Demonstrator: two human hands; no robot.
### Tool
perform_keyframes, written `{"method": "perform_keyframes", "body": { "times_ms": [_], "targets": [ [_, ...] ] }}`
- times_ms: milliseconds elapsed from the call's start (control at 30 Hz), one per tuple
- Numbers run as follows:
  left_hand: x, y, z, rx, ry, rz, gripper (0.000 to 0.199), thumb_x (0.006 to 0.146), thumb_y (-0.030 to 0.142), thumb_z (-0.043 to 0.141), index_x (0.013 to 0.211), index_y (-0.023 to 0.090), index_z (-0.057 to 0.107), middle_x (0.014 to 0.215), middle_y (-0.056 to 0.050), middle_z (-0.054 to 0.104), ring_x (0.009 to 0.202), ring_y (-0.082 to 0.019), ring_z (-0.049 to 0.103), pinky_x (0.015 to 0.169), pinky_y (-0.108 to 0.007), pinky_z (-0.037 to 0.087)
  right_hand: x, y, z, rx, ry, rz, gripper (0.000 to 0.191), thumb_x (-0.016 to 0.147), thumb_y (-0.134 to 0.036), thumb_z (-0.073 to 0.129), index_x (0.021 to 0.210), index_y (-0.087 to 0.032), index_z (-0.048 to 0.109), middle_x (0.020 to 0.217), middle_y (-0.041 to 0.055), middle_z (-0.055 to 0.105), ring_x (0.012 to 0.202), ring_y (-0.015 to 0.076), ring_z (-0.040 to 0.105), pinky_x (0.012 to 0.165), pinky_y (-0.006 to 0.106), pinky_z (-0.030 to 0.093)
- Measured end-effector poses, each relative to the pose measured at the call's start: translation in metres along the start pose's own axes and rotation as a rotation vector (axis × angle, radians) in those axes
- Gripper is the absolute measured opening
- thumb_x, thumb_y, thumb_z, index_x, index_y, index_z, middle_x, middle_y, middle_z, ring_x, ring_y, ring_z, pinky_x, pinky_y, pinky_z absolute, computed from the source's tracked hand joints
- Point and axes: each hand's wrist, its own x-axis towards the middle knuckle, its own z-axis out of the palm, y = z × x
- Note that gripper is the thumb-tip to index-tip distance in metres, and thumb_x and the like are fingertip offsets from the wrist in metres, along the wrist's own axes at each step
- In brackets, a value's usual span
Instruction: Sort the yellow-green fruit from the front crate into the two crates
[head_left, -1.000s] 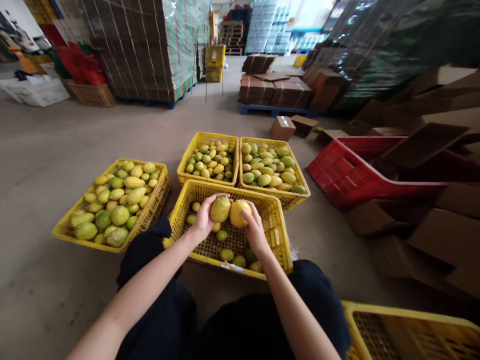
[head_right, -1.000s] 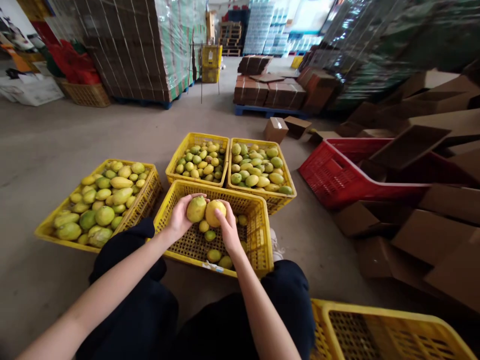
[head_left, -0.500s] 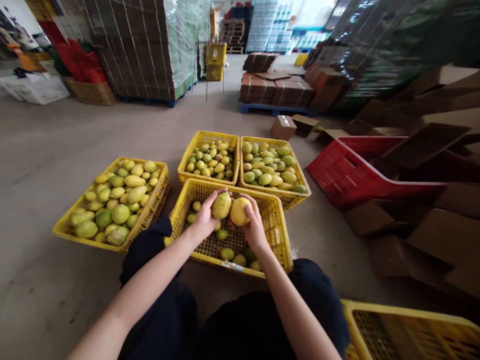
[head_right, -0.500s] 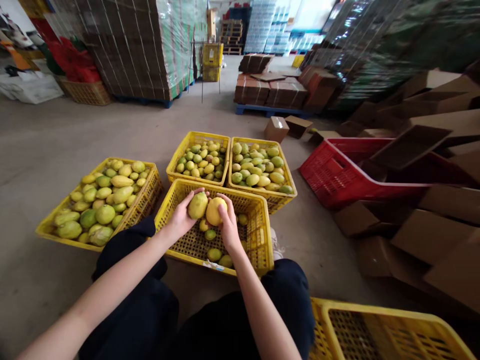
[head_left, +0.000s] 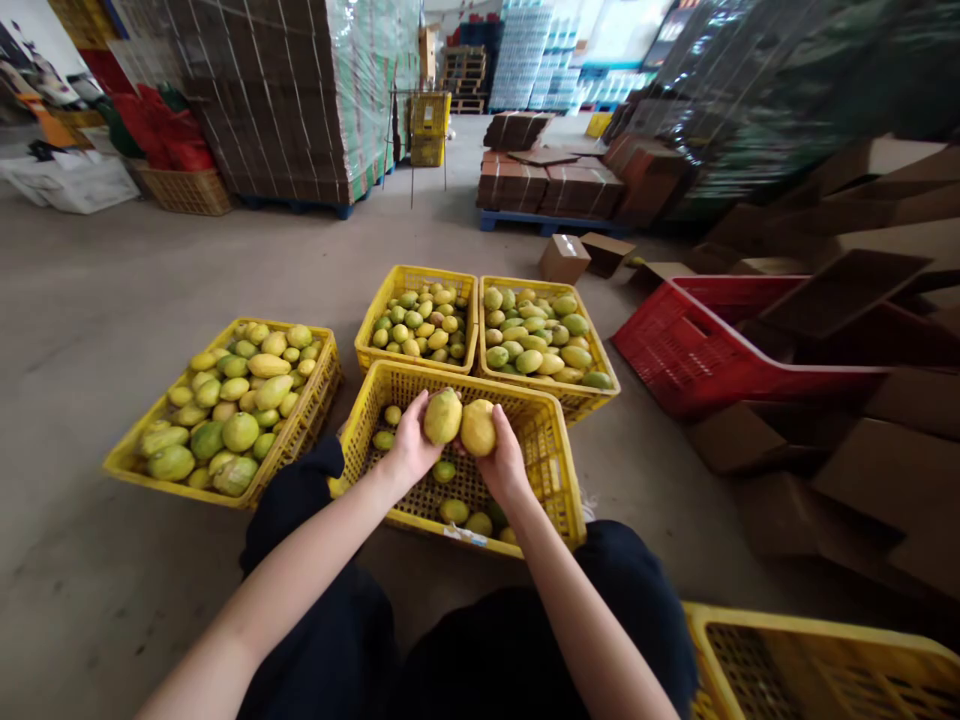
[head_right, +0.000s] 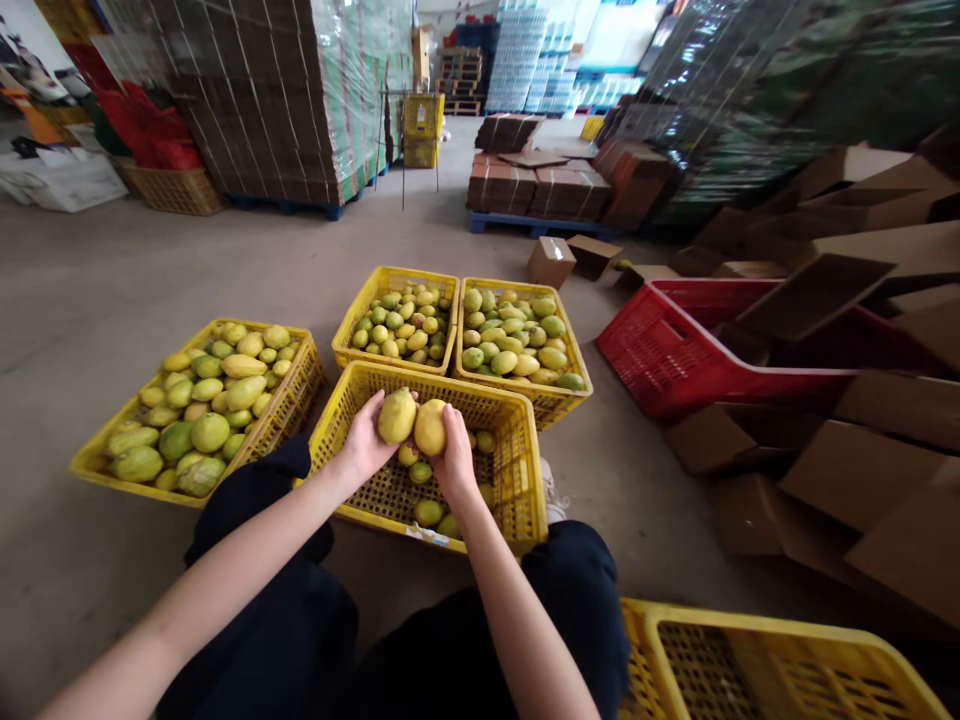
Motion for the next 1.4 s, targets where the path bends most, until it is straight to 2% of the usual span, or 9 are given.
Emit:
{"method": "perform_keyframes", "body": {
  "times_ms": [133,367,700,800,900,1133,1200,1267,1400],
  "targets": [
    [0.005,-0.001,-0.005,-0.045,0.133,0.003,0.025,0.092,0.029,0.05,0.082,0.014,0.068,0.069,-0.002,0.069,0.06,-0.012,0.063,0.059,-0.021,0.052,-0.005,0.002,0.006,-0.003,0.004,-0.057,0.04,0.068,-0.058,0.076,0.082,-0.021,0.065,0.079,-0.0003,0.068,0.079,0.0193,0.064,0.063,0.03,0.053],
    [0.009,-0.004,-0.009,-0.073,0.09,-0.003,0.022,0.087,0.026,0.055,0.069,0.015,0.063,0.062,-0.001,0.066,0.056,-0.011,0.063,0.062,-0.021,0.053,-0.006,0.0,0.009,0.056,-0.025,0.055,0.042,0.068,-0.062,0.073,0.079,-0.021,0.069,0.075,0.0008,0.069,0.079,0.0205,0.067,0.059,0.028,0.053],
    [0.008,0.019,-0.002,-0.064,0.029,0.004,0.026,0.087,0.027,0.048,0.1,0.013,0.065,0.082,-0.009,0.071,0.079,-0.021,0.071,0.069,-0.031,0.059,-0.004,-0.028,0.004,0.329,0.017,0.125,0.029,0.078,-0.041,0.059,0.091,-0.016,0.067,0.078,0.0072,0.072,0.066,0.0209,0.067,0.051,0.03,0.053],
    [0.016,0.026,-0.003,0.257,-0.012,0.018,0.025,0.084,0.023,0.056,0.107,0.017,0.064,0.08,-0.006,0.07,0.071,-0.018,0.07,0.06,-0.025,0.058,0.0,-0.048,-0.008,0.417,0.114,0.075,0.026,0.079,-0.037,0.055,0.093,-0.017,0.064,0.079,0.006,0.072,0.063,0.0197,0.066,0.05,0.029,0.052],
    [0.012,0.01,-0.017,0.967,-0.175,-0.06,0.025,0.075,0.021,0.069,0.1,0.021,0.07,0.072,-0.002,0.067,0.054,-0.016,0.065,0.051,-0.027,0.056,0.003,-0.066,-0.021,0.49,0.14,0.028,0.027,0.08,-0.036,0.051,0.097,-0.018,0.062,0.077,0.0048,0.07,0.06,0.0175,0.063,0.046,0.026,0.049],
    [-0.012,-0.051,-0.059,1.604,-0.48,-0.638,0.021,0.056,0.022,0.086,0.069,0.027,0.07,0.056,-0.001,0.062,0.07,-0.033,0.071,0.071,-0.058,0.057,0.005,-0.072,-0.037,0.537,0.127,0.025,0.025,0.078,-0.034,0.053,0.098,-0.02,0.061,0.08,0.0042,0.068,0.064,0.0165,0.06,0.047,0.026,0.048],
    [-0.003,-0.036,-0.046,1.49,-0.377,-0.484,0.029,0.054,0.024,0.087,0.078,0.026,0.071,0.068,-0.003,0.068,0.075,-0.032,0.072,0.076,-0.056,0.057,0.006,-0.069,-0.038,0.508,0.113,0.038,0.024,0.078,-0.034,0.054,0.097,-0.021,0.061,0.081,0.0039,0.069,0.065,0.017,0.06,0.048,0.027,0.049],
    [0.01,-0.003,-0.024,1.177,-0.179,-0.106,0.037,0.066,0.035,0.082,0.098,0.022,0.069,0.091,-0.008,0.072,0.081,-0.028,0.072,0.077,-0.048,0.059,0.007,-0.067,-0.038,0.49,0.107,0.044,0.023,0.078,-0.034,0.054,0.096,-0.022,0.061,0.081,0.0037,0.069,0.065,0.0173,0.06,0.048,0.027,0.048],
    [0.026,0.072,0.002,0.829,0.12,0.279,0.043,0.091,0.043,0.053,0.13,0.026,0.048,0.137,-0.014,0.054,0.093,-0.018,0.071,0.086,-0.033,0.055,0.007,-0.067,-0.031,0.547,0.174,0.087,0.023,0.083,-0.034,0.049,0.096,-0.021,0.062,0.079,0.0048,0.069,0.062,0.0172,0.06,0.046,0.026,0.047]
  ]
}}
